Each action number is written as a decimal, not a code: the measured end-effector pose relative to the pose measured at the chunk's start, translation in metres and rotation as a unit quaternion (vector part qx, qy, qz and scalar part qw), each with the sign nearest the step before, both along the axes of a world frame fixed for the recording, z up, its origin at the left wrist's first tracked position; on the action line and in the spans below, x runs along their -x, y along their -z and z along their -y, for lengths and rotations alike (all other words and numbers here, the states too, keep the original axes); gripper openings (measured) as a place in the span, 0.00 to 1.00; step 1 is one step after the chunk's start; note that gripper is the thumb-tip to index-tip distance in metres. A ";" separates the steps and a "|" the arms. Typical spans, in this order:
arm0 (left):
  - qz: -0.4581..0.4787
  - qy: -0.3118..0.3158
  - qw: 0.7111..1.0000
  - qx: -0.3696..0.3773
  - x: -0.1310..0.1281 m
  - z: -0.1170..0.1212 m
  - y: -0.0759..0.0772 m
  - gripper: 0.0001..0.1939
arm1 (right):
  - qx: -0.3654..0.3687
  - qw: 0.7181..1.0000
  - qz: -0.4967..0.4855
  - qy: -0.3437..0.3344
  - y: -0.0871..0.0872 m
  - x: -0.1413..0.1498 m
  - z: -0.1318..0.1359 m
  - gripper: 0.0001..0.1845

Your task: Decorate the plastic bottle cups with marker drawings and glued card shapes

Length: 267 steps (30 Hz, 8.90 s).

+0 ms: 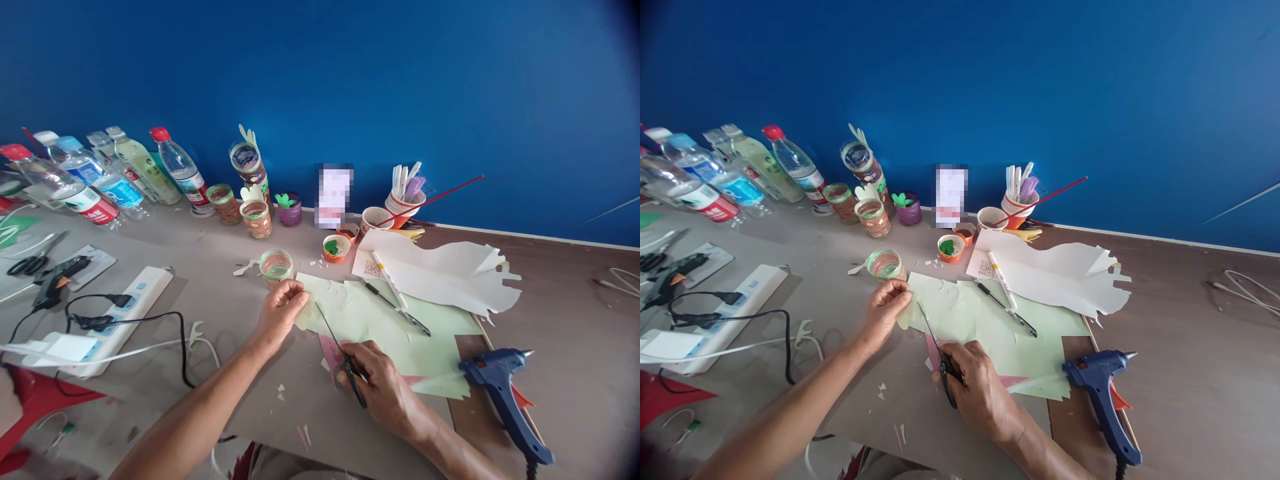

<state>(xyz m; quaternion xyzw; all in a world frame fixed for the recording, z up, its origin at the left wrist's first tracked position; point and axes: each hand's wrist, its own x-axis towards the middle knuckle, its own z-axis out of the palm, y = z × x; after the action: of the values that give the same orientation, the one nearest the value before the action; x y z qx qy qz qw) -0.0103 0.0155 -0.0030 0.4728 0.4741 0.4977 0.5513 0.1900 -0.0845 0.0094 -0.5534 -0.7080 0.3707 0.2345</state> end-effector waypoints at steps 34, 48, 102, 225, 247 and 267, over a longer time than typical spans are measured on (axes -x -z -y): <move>0.000 0.048 0.997 0.058 -0.014 0.012 -0.019 0.14 | 0.035 0.997 -0.047 0.046 -0.003 0.000 -0.001 0.17; 0.005 0.070 0.995 0.072 -0.018 0.015 -0.021 0.14 | 0.024 0.997 -0.039 0.057 -0.003 0.003 -0.001 0.14; 0.122 0.025 0.977 0.174 -0.012 0.008 -0.017 0.18 | 0.070 0.971 -0.155 0.170 0.001 -0.007 -0.005 0.20; 0.197 0.141 0.956 0.163 -0.015 0.013 -0.013 0.18 | -0.073 0.923 -0.254 0.280 -0.021 0.025 -0.037 0.25; 0.227 0.159 0.946 0.167 -0.012 0.012 -0.019 0.23 | 0.070 0.895 -0.391 0.203 -0.007 0.016 -0.072 0.25; 0.126 0.078 0.980 0.129 -0.016 0.017 -0.017 0.18 | 0.002 0.950 -0.276 0.148 -0.005 0.014 -0.052 0.15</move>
<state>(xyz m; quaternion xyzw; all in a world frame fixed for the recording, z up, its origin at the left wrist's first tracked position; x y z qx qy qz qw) 0.0058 -0.0012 0.0138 0.3669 0.4226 0.4432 0.7002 0.1760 -0.0321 0.0149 -0.5285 -0.5252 0.4715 0.4718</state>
